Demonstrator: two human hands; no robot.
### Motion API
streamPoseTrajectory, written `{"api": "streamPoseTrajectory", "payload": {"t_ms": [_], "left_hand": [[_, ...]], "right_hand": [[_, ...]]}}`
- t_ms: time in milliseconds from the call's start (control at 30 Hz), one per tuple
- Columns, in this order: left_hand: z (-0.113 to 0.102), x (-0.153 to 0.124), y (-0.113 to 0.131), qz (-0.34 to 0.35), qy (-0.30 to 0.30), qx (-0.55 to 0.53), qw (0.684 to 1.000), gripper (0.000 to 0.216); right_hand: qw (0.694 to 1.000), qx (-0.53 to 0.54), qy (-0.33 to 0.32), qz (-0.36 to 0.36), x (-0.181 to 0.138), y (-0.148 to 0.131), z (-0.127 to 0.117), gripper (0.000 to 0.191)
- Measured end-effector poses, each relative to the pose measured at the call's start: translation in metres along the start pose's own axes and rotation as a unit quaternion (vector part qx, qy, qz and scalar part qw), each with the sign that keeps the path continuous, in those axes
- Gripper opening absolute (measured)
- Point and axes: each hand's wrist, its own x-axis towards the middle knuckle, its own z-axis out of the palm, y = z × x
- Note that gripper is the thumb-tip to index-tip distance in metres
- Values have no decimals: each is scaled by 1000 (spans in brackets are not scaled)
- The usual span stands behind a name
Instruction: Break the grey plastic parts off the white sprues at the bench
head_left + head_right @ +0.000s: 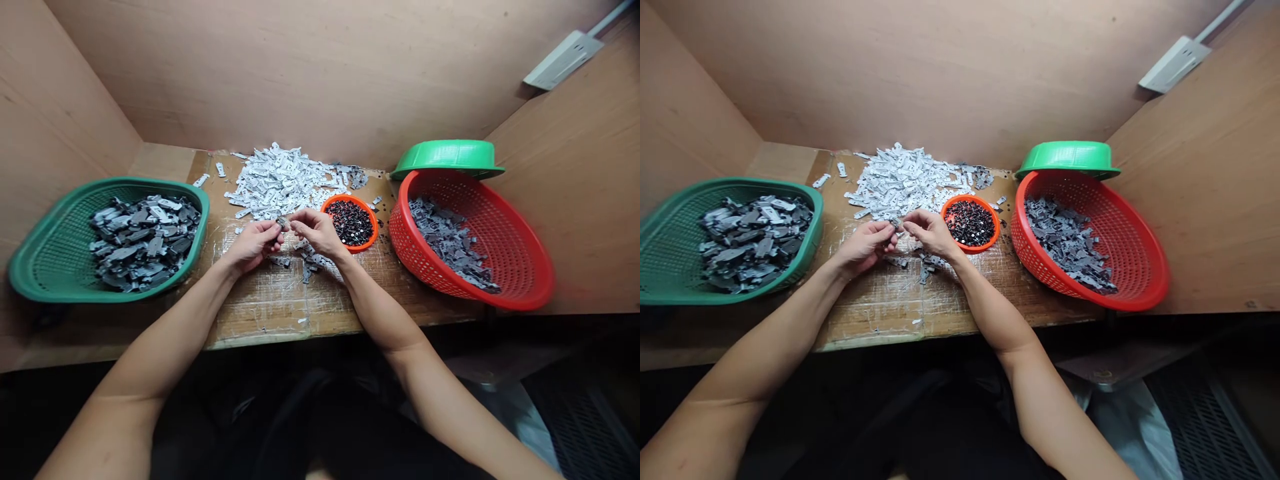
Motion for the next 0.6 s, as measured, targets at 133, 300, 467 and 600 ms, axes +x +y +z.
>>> {"api": "streamPoseTrajectory", "payload": {"t_ms": [133,300,467,600], "left_hand": [[5,4,-9,91,47,72,992,55],[7,5,-17,143,57,109,982,45],[9,6,-17,136,47,86,986,44],[11,5,-15,115,59,53,990,54]], "right_hand": [[999,-20,16,23,1,2,8,57],[998,29,16,53,-2,2,21,58],[997,55,25,45,-3,3,20,59],[998,35,32,42,-4,2,19,58]]}}
